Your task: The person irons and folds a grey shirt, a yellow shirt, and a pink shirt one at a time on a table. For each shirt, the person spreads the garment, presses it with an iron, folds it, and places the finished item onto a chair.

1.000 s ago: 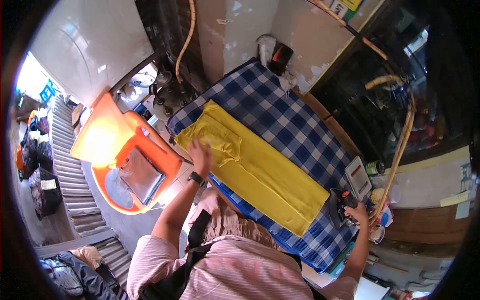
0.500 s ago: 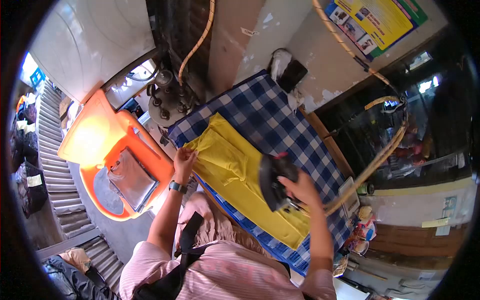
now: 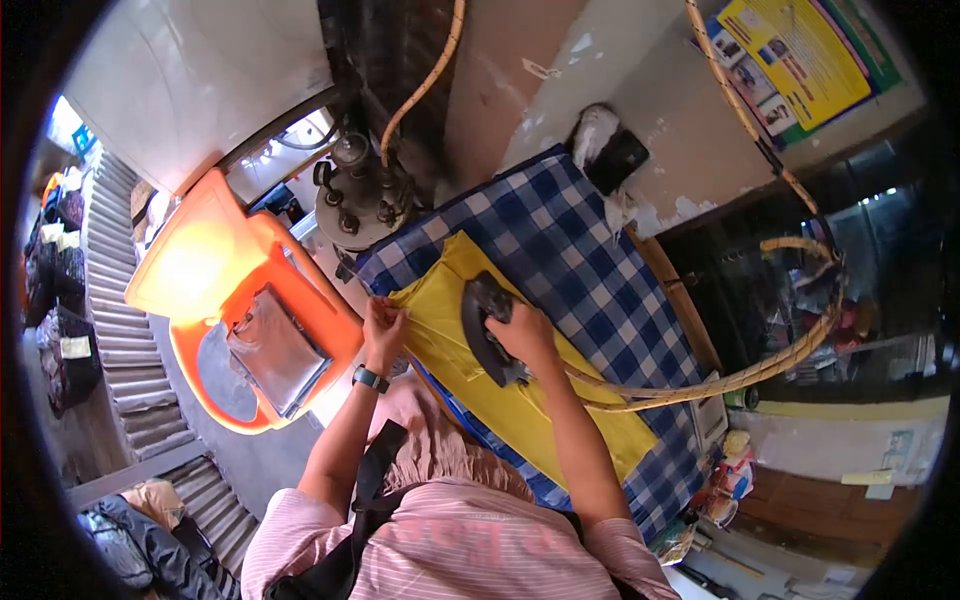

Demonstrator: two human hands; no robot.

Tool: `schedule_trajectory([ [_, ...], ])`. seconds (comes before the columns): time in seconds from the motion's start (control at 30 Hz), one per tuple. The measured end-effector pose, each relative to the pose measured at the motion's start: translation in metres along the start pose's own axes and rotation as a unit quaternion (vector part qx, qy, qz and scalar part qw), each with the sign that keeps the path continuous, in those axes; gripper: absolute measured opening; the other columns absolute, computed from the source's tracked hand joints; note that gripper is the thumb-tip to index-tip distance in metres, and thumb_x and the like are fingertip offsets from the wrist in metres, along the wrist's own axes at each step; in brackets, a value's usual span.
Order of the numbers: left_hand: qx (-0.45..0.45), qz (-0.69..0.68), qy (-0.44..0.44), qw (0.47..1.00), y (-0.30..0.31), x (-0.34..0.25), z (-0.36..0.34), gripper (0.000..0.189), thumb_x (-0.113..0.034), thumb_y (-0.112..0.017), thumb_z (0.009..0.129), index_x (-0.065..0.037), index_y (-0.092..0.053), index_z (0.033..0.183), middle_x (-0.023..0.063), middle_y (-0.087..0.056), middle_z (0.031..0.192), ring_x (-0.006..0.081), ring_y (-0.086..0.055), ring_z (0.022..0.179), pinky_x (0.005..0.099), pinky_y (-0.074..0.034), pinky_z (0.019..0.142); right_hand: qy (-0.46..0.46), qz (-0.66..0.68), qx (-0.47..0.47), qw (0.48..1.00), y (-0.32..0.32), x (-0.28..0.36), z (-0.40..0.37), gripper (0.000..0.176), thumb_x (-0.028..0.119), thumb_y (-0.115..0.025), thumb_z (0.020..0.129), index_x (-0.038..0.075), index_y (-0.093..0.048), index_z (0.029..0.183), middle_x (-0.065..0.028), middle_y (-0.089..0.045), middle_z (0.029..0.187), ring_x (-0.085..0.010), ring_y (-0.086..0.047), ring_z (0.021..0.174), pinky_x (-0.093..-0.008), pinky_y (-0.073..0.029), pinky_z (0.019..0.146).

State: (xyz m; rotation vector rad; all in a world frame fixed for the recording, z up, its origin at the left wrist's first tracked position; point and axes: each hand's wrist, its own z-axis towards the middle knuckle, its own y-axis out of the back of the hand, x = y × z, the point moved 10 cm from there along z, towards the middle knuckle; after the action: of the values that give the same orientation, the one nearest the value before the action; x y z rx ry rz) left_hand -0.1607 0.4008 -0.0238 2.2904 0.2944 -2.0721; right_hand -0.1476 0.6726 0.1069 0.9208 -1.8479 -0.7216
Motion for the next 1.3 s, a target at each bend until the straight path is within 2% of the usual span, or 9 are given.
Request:
schedule_trajectory([
  [0.3,-0.012,0.399,-0.305,0.865,-0.066,-0.112,-0.042,0.036,-0.002,-0.06,0.078,-0.006,-0.053,0.113,0.018,-0.053,0.116,0.0383,-0.047,0.114,0.0469,-0.036,0.098,-0.278,0.142,-0.177,0.933,0.036,-0.265,-0.195,0.045,0.041,-0.069,0.075,0.003,-0.067,0.098,-0.0236,-0.066,0.099,-0.0404,-0.062,0.098,-0.0465,-0.048,0.085],
  [0.4,0.09,0.406,-0.347,0.841,-0.12,-0.11,-0.065,0.037,-0.006,-0.058,0.082,-0.006,-0.052,0.119,0.0184,-0.049,0.129,0.0379,-0.04,0.128,0.049,-0.029,0.105,-0.31,0.227,-0.249,0.889,0.051,-0.319,-0.272,0.024,0.023,-0.068,0.08,-0.001,-0.063,0.08,-0.0073,-0.058,0.054,-0.017,-0.058,0.043,-0.0329,-0.046,0.041],
  [0.63,0.295,0.492,-0.336,0.747,-0.228,-0.053,-0.147,0.052,-0.032,-0.042,0.095,-0.01,-0.038,0.141,0.0171,-0.031,0.149,0.0328,-0.021,0.142,0.0558,-0.007,0.114,-0.404,0.297,-0.305,0.81,0.061,-0.452,-0.396,0.032,0.028,-0.072,0.078,-0.002,-0.06,0.079,-0.0116,-0.06,0.066,-0.0216,-0.06,0.056,-0.0374,-0.048,0.049],
  [0.67,0.292,0.497,-0.337,0.744,-0.229,-0.049,-0.15,0.052,-0.032,-0.042,0.095,-0.01,-0.038,0.141,0.0171,-0.031,0.149,0.0328,-0.021,0.142,0.0558,-0.007,0.114,-0.401,0.302,-0.302,0.811,0.057,-0.441,-0.399,0.032,0.028,-0.072,0.078,-0.002,-0.06,0.079,-0.0116,-0.06,0.066,-0.0216,-0.06,0.056,-0.0374,-0.048,0.049],
  [0.73,0.301,0.55,-0.351,0.695,-0.231,-0.038,-0.154,0.055,-0.034,-0.041,0.094,-0.009,-0.035,0.143,0.0174,-0.027,0.151,0.032,-0.019,0.142,0.062,-0.004,0.111,-0.324,-0.353,-0.471,0.741,0.109,-0.344,-0.41,0.046,0.04,-0.071,0.08,-0.002,-0.059,0.096,-0.0183,-0.059,0.093,-0.0305,-0.057,0.091,-0.0461,-0.048,0.074],
  [0.93,0.337,0.549,-0.37,0.669,-0.237,-0.047,-0.181,0.061,-0.039,-0.044,0.092,-0.011,-0.032,0.145,0.0186,-0.024,0.152,0.0322,-0.017,0.143,0.0644,-0.002,0.11,-0.456,-0.142,-0.251,0.842,-0.064,-0.386,-0.352,0.062,0.047,-0.063,0.082,-0.004,-0.053,0.116,-0.0246,-0.05,0.119,-0.0446,-0.043,0.115,-0.0536,-0.039,0.093],
  [1.0,0.392,0.512,-0.396,0.654,-0.243,-0.038,-0.196,0.068,-0.05,-0.043,0.092,-0.012,-0.03,0.146,0.0188,-0.023,0.152,0.0319,-0.017,0.143,0.0641,-0.002,0.11,-0.273,-0.149,-0.43,0.848,-0.056,-0.369,-0.343,0.05,0.037,-0.061,0.084,-0.005,-0.052,0.108,-0.0252,-0.053,0.111,-0.0417,-0.047,0.11,-0.0512,-0.039,0.092],
  [1.13,0.438,0.492,-0.363,0.659,-0.242,-0.034,-0.197,0.075,-0.06,-0.039,0.09,-0.013,-0.028,0.147,0.0192,-0.023,0.152,0.0322,-0.015,0.143,0.0634,-0.001,0.11,-0.383,0.245,-0.337,0.824,-0.014,-0.334,-0.337,0.052,0.024,-0.062,0.083,-0.009,-0.046,0.12,-0.0267,-0.053,0.12,-0.0372,-0.049,0.117,-0.0398,-0.039,0.097],
  [1.3,0.511,0.361,-0.31,0.716,-0.234,-0.093,-0.178,0.075,-0.06,-0.04,0.092,-0.012,-0.025,0.148,0.019,-0.021,0.153,0.0325,-0.014,0.144,0.0554,-0.002,0.113,-0.225,0.255,-0.39,0.856,0.072,-0.203,-0.274,0.062,0.026,-0.063,0.087,-0.003,-0.037,0.135,-0.0216,-0.049,0.13,-0.0301,-0.049,0.121,-0.0365,-0.039,0.1],
])
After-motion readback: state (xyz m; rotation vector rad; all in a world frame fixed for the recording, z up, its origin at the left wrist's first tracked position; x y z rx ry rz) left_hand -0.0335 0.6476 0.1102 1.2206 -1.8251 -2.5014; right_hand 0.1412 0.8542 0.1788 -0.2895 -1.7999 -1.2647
